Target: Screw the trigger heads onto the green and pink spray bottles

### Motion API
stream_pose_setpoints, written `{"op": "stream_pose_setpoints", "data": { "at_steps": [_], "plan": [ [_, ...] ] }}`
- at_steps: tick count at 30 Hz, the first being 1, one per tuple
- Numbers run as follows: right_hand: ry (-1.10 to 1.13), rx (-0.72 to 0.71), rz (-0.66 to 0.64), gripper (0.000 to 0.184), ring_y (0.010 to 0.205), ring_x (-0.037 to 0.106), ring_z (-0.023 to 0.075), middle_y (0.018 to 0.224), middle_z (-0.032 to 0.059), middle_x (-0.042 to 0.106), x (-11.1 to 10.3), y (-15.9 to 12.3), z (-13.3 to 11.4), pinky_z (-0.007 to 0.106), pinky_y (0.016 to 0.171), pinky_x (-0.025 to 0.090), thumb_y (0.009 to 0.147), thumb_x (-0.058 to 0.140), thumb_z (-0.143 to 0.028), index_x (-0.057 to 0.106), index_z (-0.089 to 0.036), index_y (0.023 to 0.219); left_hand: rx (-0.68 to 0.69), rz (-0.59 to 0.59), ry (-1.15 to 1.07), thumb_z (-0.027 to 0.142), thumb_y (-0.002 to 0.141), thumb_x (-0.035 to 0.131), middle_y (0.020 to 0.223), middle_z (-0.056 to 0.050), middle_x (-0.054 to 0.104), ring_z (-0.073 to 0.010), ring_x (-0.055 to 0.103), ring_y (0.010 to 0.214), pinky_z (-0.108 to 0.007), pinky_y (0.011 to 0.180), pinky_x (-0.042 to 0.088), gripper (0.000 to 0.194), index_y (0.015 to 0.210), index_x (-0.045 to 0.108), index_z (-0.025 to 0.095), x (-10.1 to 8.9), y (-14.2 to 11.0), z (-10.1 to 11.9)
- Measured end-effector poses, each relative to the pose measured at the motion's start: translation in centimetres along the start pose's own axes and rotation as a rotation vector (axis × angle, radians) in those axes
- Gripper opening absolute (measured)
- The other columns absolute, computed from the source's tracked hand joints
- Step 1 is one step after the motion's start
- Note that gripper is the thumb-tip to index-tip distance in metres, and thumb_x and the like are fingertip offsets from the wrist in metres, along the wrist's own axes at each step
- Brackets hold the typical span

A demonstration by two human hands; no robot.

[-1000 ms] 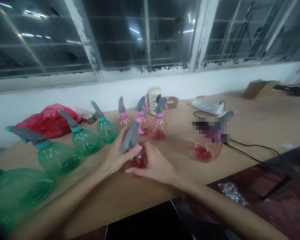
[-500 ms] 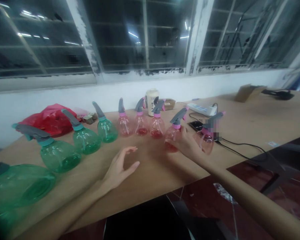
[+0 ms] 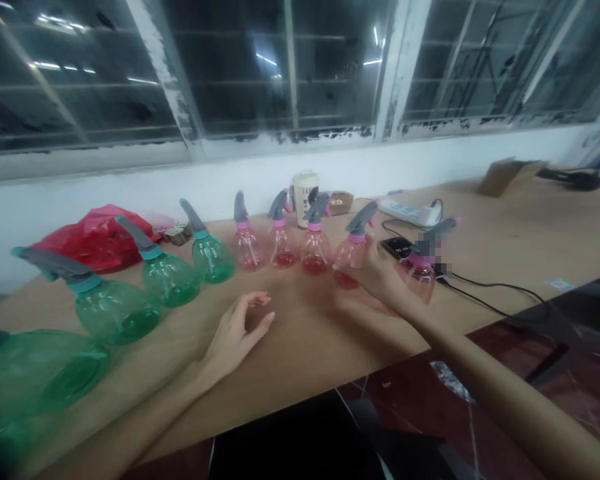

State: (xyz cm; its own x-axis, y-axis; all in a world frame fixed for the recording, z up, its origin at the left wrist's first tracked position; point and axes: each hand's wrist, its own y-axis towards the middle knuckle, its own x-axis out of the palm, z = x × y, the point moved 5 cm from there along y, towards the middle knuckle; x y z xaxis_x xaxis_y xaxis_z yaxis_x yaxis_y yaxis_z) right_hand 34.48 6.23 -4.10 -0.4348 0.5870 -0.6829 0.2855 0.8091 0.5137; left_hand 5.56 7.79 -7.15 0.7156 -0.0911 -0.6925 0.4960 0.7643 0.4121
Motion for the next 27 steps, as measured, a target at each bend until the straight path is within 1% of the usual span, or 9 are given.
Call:
{"op": "stream_pose_setpoints", "data": {
  "at_steps": [5, 8, 10, 13, 15, 17, 20, 23, 27],
  "plan": [
    [-0.026, 0.012, 0.051, 0.079, 0.123, 0.045, 0.0396, 0.134, 0.0257, 0.046, -2.2, -3.3, -1.2, 0.055, 0.096, 0.040, 0.073, 0.061, -0.050, 0.034, -0.008, 0.134, -0.028, 0.008, 0.003, 0.028, 0.086, 0.055, 0.106, -0.004, 0.062, -0.0214, 0.060, 0.100, -0.039, 0.083, 0.050, 0.027, 0.111, 0.047, 0.025, 0.1, 0.1, -0.4],
    [0.126, 0.039, -0.007, 0.065, 0.112, 0.057, 0.0335, 0.127, 0.0165, 0.055, -4.3, -6.7, -2.1, 0.049, 0.089, 0.049, 0.075, 0.060, -0.054, 0.046, -0.018, 0.127, -0.025, 0.019, 0.000, 0.025, 0.085, 0.056, 0.105, -0.003, 0.062, -0.0204, 0.061, 0.100, -0.039, 0.085, 0.049, 0.028, 0.111, 0.047, 0.025, 0.1, 0.1, -0.5],
    [0.214, 0.139, -0.016, 0.045, 0.094, 0.066, 0.0278, 0.110, 0.0094, 0.066, -6.0, -8.8, -2.0, 0.042, 0.079, 0.055, 0.078, 0.057, -0.055, 0.059, -0.023, 0.110, -0.020, 0.025, -0.005, 0.025, 0.085, 0.055, 0.104, -0.003, 0.062, -0.0198, 0.061, 0.099, -0.039, 0.086, 0.049, 0.027, 0.111, 0.047, 0.025, 0.1, 0.1, -0.5],
    [0.045, 0.291, 0.249, 0.041, 0.075, 0.066, 0.0287, 0.091, 0.0079, 0.069, -9.5, -10.6, -0.4, 0.042, 0.058, 0.054, 0.074, 0.055, -0.064, 0.065, -0.027, 0.090, -0.018, 0.020, -0.009, 0.024, 0.086, 0.054, 0.104, -0.004, 0.062, -0.0198, 0.060, 0.099, -0.040, 0.086, 0.048, 0.026, 0.111, 0.047, 0.024, 0.1, 0.2, -0.6],
    [-0.047, 0.340, 0.383, 0.046, 0.079, 0.065, 0.0316, 0.098, 0.0102, 0.067, -10.8, -10.7, 1.4, 0.048, 0.062, 0.053, 0.072, 0.057, -0.064, 0.061, -0.028, 0.100, -0.023, 0.017, -0.010, 0.024, 0.086, 0.054, 0.104, -0.004, 0.061, -0.0199, 0.060, 0.099, -0.040, 0.086, 0.048, 0.026, 0.111, 0.046, 0.024, 0.1, 0.3, -0.7],
    [-0.040, 0.367, 0.414, 0.062, 0.092, 0.062, 0.0360, 0.112, 0.0147, 0.061, -10.7, -10.1, 3.6, 0.053, 0.071, 0.051, 0.067, 0.061, -0.064, 0.052, -0.026, 0.116, -0.031, 0.018, -0.012, 0.024, 0.086, 0.054, 0.104, -0.005, 0.061, -0.0199, 0.060, 0.099, -0.040, 0.085, 0.049, 0.026, 0.111, 0.046, 0.024, 0.1, 0.3, -0.8],
    [0.104, 0.296, 0.316, 0.080, 0.117, 0.050, 0.0374, 0.130, 0.0173, 0.049, -8.7, -8.5, 6.3, 0.055, 0.093, 0.043, 0.065, 0.065, -0.062, 0.037, -0.024, 0.130, -0.024, 0.033, -0.014, 0.024, 0.086, 0.055, 0.103, -0.004, 0.062, -0.0196, 0.060, 0.098, -0.040, 0.085, 0.048, 0.026, 0.110, 0.047, 0.024, 0.1, 0.4, -0.8],
    [0.190, 0.262, 0.170, 0.081, 0.119, 0.048, 0.0361, 0.127, 0.0181, 0.050, -6.3, -7.6, 7.4, 0.051, 0.098, 0.040, 0.067, 0.066, -0.056, 0.032, -0.022, 0.132, -0.011, 0.052, -0.002, 0.023, 0.086, 0.054, 0.102, -0.004, 0.062, -0.0196, 0.061, 0.097, -0.040, 0.086, 0.048, 0.025, 0.110, 0.047, 0.023, -0.1, 0.3, -0.6],
    [0.152, 0.265, 0.131, 0.065, 0.107, 0.054, 0.0369, 0.114, 0.0157, 0.056, -5.3, -7.4, 7.5, 0.052, 0.092, 0.042, 0.070, 0.061, -0.058, 0.042, -0.023, 0.120, -0.028, 0.056, 0.013, 0.022, 0.085, 0.054, 0.101, -0.004, 0.063, -0.0199, 0.062, 0.096, -0.040, 0.084, 0.049, 0.025, 0.109, 0.047, 0.023, -0.1, 0.2, -0.5]
  ]
}}
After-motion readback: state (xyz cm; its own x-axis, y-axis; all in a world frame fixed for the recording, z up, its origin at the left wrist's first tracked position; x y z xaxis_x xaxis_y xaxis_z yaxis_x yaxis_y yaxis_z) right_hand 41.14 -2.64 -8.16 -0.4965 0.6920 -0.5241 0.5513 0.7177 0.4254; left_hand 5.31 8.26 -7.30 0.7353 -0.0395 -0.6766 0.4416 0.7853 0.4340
